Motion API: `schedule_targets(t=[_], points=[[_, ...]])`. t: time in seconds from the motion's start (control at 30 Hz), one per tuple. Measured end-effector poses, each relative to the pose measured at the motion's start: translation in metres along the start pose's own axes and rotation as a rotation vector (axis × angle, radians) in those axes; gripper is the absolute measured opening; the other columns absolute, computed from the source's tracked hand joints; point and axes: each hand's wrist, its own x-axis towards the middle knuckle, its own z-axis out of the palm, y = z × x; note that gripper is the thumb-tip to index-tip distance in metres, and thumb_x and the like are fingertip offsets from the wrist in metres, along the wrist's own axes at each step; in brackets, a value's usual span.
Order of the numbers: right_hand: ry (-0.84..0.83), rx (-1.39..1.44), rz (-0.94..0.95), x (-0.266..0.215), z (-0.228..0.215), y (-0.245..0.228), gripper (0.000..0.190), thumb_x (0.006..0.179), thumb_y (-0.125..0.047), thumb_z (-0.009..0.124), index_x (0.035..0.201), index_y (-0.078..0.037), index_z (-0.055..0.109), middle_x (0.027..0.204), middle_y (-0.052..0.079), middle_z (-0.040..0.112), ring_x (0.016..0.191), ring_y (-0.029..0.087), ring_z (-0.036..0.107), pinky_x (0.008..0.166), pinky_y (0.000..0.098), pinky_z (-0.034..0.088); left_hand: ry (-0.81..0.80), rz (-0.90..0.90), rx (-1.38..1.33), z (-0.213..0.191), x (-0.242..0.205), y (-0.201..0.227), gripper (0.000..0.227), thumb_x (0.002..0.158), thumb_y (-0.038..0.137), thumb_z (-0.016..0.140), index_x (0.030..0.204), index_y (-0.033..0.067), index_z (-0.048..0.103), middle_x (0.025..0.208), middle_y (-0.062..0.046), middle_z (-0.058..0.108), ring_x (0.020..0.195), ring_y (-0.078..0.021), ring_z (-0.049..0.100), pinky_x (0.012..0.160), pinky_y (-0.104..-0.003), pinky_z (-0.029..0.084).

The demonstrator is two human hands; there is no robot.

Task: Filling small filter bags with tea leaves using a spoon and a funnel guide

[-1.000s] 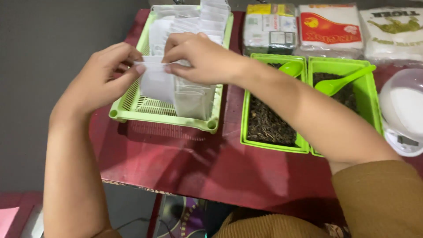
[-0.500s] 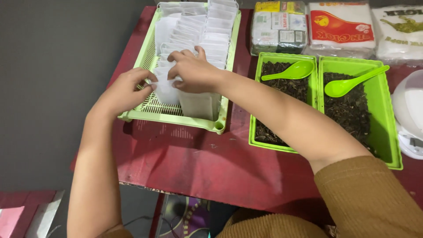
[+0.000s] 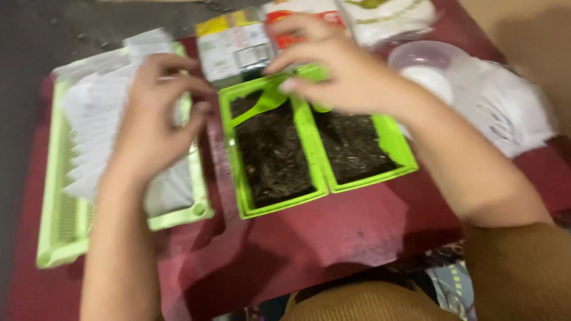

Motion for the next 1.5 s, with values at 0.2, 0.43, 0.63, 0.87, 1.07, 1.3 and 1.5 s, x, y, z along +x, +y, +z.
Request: schedule_targets(t=[0.2, 0.43, 0.63, 0.87, 1.07, 1.3, 1.5], points=[[0.241, -0.041, 0.581, -0.173, -0.124, 0.085, 0.016, 0.104, 0.009, 0.056, 0.114, -0.004, 0.062, 0.117, 0.007, 0.065, 0.111, 0.015, 0.063, 0.097, 0.0261, 0.048, -0.224, 0.251, -0.117, 0.116, 0.1, 0.063, 0.028, 0.086, 0.013, 0.071, 0.113, 0.0164, 0.066, 0.136, -0.014, 0.052, 0.128, -0.0412, 0.049, 0.101, -0.06, 0.036], [-0.637, -0.663, 1.453, -0.252, -0.146, 0.093, 0.034, 0.076, -0.04, 0.074, 0.101, -0.023, 0.088, 0.15, -0.006, 0.055, 0.124, 0.024, 0.066, 0.09, 0.043, 0.055, -0.396, 0.282, -0.164, 0.219, 0.163, 0.109, 0.018, 0.086, 0.022, 0.067, 0.104, 0.0157, 0.07, 0.137, -0.013, 0.054, 0.13, -0.0371, 0.045, 0.105, -0.061, 0.032], [-0.242, -0.481, 1.433, -0.272, -0.145, 0.112, 0.048, 0.07, 0.003, 0.071, 0.115, -0.01, 0.078, 0.119, 0.004, 0.063, 0.106, 0.026, 0.062, 0.077, 0.0412, 0.048, -0.409, 0.289, -0.133, 0.277, 0.193, 0.119, 0.02, 0.084, 0.03, 0.069, 0.102, 0.0232, 0.068, 0.131, -0.006, 0.053, 0.124, -0.0332, 0.049, 0.09, -0.059, 0.04], [-0.273, -0.564, 1.141, -0.278, -0.163, 0.137, 0.046, 0.069, 0.003, 0.059, 0.102, -0.015, 0.085, 0.105, 0.003, 0.077, 0.094, 0.023, 0.071, 0.072, 0.0335, 0.052, -0.464, 0.222, -0.245, 0.301, 0.212, 0.123, 0.018, 0.088, 0.032, 0.063, 0.104, 0.0261, 0.068, 0.127, -0.002, 0.056, 0.122, -0.0301, 0.052, 0.095, -0.054, 0.036], [-0.103, -0.516, 1.246, -0.211, -0.169, 0.082, 0.033, 0.075, -0.002, 0.057, 0.099, -0.009, 0.08, 0.096, 0.008, 0.078, 0.087, 0.029, 0.072, 0.073, 0.0413, 0.049, -0.406, 0.14, -0.321, 0.311, 0.221, 0.124, 0.03, 0.088, 0.03, 0.066, 0.117, 0.0249, 0.066, 0.128, 0.001, 0.056, 0.126, -0.0276, 0.053, 0.1, -0.056, 0.037], [-0.437, -0.4, 1.434, -0.224, -0.151, 0.123, 0.035, 0.071, -0.017, 0.086, 0.105, -0.021, 0.081, 0.099, -0.003, 0.08, 0.084, 0.016, 0.072, 0.071, 0.0313, 0.049, -0.413, 0.117, -0.337, 0.327, 0.214, 0.121, 0.028, 0.088, 0.033, 0.067, 0.116, 0.0286, 0.066, 0.135, 0.002, 0.055, 0.131, -0.028, 0.051, 0.099, -0.056, 0.037], [-0.015, -0.008, 1.206, -0.241, -0.165, 0.127, 0.019, 0.081, -0.005, 0.083, 0.1, -0.004, 0.079, 0.087, 0.006, 0.075, 0.075, 0.012, 0.059, 0.063, 0.0271, 0.043, -0.383, 0.108, -0.338, 0.322, 0.217, 0.125, 0.029, 0.088, 0.033, 0.069, 0.116, 0.0269, 0.065, 0.132, 0.003, 0.057, 0.128, -0.0283, 0.052, 0.095, -0.055, 0.038]])
